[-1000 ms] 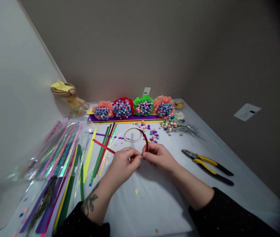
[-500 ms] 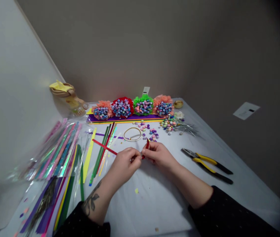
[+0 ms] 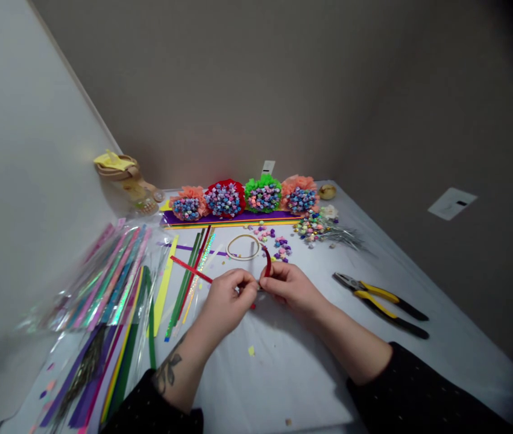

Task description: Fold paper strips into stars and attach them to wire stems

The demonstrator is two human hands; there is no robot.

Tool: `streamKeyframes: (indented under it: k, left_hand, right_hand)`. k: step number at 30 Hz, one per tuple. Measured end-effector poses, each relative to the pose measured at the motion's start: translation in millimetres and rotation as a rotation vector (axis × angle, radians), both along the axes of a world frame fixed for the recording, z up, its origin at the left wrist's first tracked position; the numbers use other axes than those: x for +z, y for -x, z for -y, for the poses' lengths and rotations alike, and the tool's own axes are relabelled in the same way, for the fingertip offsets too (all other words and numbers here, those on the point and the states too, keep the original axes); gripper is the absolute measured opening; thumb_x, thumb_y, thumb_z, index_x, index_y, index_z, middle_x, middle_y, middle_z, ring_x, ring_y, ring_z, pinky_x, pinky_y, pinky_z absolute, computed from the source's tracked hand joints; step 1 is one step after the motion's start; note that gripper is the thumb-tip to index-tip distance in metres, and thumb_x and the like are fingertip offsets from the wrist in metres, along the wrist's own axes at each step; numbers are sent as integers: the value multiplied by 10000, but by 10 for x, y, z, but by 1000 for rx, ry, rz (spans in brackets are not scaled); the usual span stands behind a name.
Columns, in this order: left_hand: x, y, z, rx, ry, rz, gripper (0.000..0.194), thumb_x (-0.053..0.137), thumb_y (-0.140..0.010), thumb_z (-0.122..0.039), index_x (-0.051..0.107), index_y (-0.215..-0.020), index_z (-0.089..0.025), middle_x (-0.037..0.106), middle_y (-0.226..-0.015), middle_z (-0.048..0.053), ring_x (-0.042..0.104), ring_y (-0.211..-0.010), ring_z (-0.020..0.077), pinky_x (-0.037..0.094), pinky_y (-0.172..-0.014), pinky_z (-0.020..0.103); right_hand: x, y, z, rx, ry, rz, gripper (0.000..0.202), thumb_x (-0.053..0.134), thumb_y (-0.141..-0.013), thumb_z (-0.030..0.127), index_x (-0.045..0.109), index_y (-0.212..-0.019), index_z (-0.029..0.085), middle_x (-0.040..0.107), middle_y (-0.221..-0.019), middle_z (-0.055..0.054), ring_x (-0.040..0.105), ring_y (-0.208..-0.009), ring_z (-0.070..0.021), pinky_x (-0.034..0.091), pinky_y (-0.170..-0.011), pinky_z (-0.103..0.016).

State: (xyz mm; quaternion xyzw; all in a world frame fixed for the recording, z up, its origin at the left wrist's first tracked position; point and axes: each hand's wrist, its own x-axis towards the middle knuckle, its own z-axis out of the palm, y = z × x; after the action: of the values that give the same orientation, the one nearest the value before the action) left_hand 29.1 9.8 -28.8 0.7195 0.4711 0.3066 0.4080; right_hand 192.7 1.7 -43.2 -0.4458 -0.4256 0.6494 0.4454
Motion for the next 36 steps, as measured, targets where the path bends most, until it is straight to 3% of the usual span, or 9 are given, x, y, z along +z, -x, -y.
streamKeyframes:
  k: [4, 8, 18, 23, 31, 36]
  left_hand:
    - [-5, -8, 25, -20, -141, -75, 145, 490, -816, -185, 592, -712, -183, 595, -707, 2, 551, -693, 139, 407, -640, 235]
    - [11, -12, 25, -27, -171, -99, 141, 487, -827, -172, 586, -726, -184, 588, -718, 1, 546, -687, 135, 400, -636, 232]
    - [-5, -28, 15, -49, 1, -28, 171, 455, -849, -243, 536, -708, -187, 558, -695, -6, 513, -674, 143, 395, -629, 235]
    - [39, -27, -6, 30, 102, 77, 170, 472, -831, -269, 536, -704, -177, 552, -681, -11, 504, -655, 136, 405, -614, 227]
    - [45, -21, -8, 38, 144, 135, 167, 485, -820, -277, 539, -704, -169, 537, -673, -14, 491, -657, 127, 409, -624, 224]
    - [20, -36, -6, 44, 165, 103, 161, 491, -803, -278, 557, -705, -167, 555, -679, -5, 511, -661, 135, 410, -605, 226]
  right_hand:
    - [-1, -6, -3, -6, 9, 47, 205, 680, -675, 318, 555, -623, 163, 421, -427, 79, 298, -377, -50, 200, -390, -197]
    - [15, 0, -5, 35, 8, 68, 172, 661, -673, 297, 564, -627, 163, 415, -434, 79, 300, -391, -52, 204, -391, -192]
    - [-68, -11, -13, -55, 26, -7, 344, 729, -675, 428, 515, -613, 166, 431, -450, 70, 303, -387, -49, 185, -383, -199]
    - [-45, -8, -6, 32, 40, -61, 382, 715, -695, 482, 516, -632, 161, 424, -447, 72, 289, -366, -39, 170, -368, -199]
    - [-10, 10, 8, 66, 35, 25, 298, 682, -696, 407, 518, -621, 170, 420, -432, 76, 288, -364, -45, 185, -377, -196]
    - [-2, 12, -9, -3, -102, 217, 192, 649, -695, 312, 552, -618, 166, 444, -483, 62, 342, -448, -66, 245, -445, -206]
